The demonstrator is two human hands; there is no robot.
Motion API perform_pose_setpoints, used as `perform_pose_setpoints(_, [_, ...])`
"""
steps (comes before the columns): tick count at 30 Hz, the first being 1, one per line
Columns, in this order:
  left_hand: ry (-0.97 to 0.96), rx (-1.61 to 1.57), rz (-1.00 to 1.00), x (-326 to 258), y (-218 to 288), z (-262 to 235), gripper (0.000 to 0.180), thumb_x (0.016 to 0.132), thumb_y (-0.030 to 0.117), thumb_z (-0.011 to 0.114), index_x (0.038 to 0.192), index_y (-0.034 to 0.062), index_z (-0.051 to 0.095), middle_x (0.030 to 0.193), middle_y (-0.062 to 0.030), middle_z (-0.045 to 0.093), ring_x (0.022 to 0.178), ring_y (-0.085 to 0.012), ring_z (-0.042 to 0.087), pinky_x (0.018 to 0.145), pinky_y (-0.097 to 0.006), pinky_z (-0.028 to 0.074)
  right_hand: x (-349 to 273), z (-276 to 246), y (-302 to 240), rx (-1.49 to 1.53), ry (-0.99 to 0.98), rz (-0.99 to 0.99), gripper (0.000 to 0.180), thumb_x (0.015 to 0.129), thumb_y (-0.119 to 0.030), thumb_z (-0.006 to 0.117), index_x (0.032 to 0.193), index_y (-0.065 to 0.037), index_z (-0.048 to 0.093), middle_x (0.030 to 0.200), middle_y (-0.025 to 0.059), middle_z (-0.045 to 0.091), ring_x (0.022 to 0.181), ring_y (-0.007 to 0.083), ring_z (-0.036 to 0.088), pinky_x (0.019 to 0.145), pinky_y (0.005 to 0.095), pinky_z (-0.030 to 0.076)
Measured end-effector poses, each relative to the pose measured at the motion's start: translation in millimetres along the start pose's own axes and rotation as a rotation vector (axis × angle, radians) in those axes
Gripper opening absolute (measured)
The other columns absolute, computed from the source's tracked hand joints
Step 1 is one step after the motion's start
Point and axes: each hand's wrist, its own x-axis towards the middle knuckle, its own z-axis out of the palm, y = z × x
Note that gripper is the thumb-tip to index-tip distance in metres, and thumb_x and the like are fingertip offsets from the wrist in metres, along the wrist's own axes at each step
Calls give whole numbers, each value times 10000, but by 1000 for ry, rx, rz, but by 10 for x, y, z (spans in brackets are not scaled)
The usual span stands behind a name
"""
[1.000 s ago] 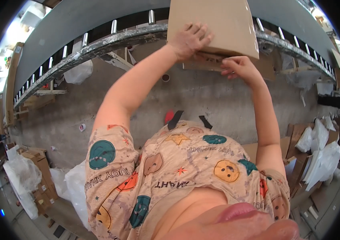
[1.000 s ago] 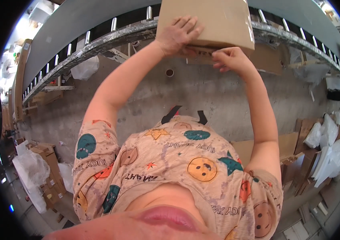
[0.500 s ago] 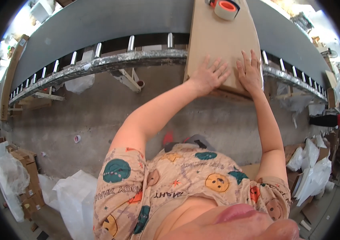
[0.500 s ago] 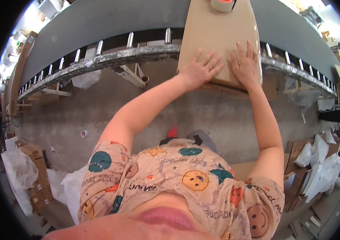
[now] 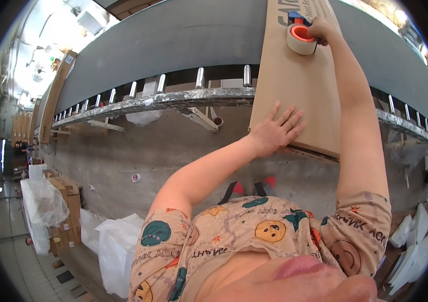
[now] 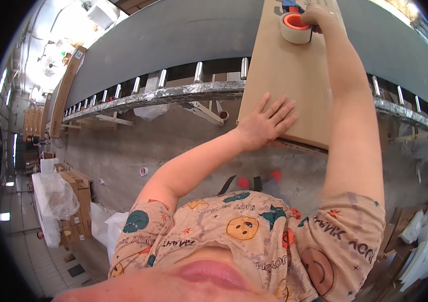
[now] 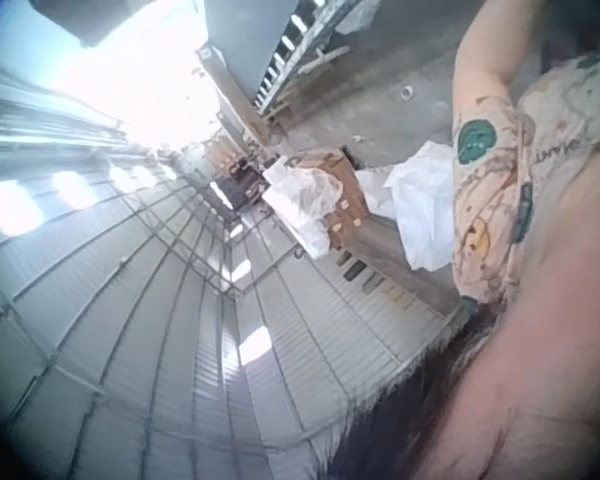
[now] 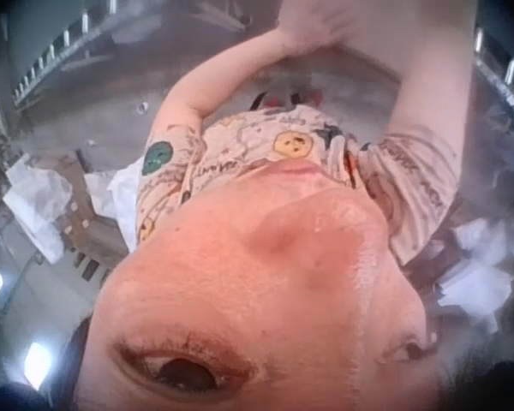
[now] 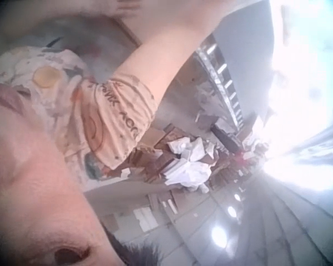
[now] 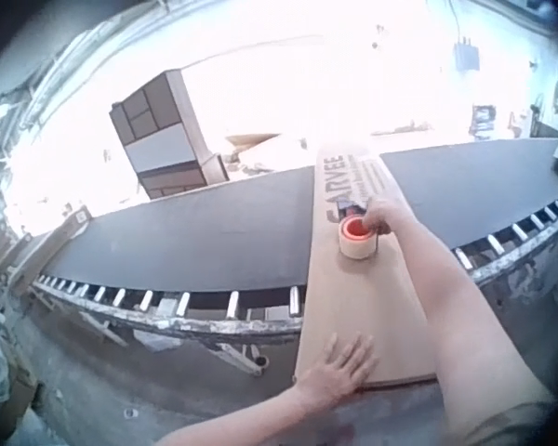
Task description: The person packs items into cardboard boxes by lining them with protective foam padding, folding the cardboard flaps, and taping the seams and edges shut with a tape dispenser.
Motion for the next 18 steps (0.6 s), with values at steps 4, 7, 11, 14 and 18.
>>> perform_pose_setpoints(4, [-17,-44,67,91,-26,22,872,758,581,607,1430,98,332,1494,-154,300,1392,-345,254,1102,-582,184,-633,8,717,165,-339,214,234,724,-232,594,624,-59,474,470,45,414,345,156,370,351,308,274])
perform_pose_setpoints(7, [-114,-79,153,129,-186,92,897,758,545,651,1453,114,282,1489,-156,294,1370,-336,281,1081,-567,226,-1600,-18,1097,302,-234,315,234,759,-267,552,833,-46,562,702,74,565,505,178,527,430,310,430])
perform_pose_setpoints(11, [-118,-88,180,103,-363,-24,844,798,482,648,1466,143,259,1482,-137,299,1354,-321,304,1066,-550,232,-3064,116,1468,657,-39,501,428,741,-225,562,1128,-41,573,976,92,646,843,231,667,684,415,579])
perform_pose_setpoints(14, [-30,-92,143,5,-355,-138,806,825,468,620,1465,132,263,1487,-116,298,1365,-312,280,1069,-545,229,-4165,532,1595,1268,87,660,486,728,-179,563,1197,-50,557,1108,121,619,1003,277,617,809,487,542])
perform_pose_setpoints(18, [-7,-102,126,-88,-378,-27,787,813,447,639,1446,126,302,1480,-112,305,1359,-302,287,1070,-544,232,-4630,767,808,1620,242,627,452,780,-200,589,1213,-76,550,1135,86,601,1019,211,591,852,398,510])
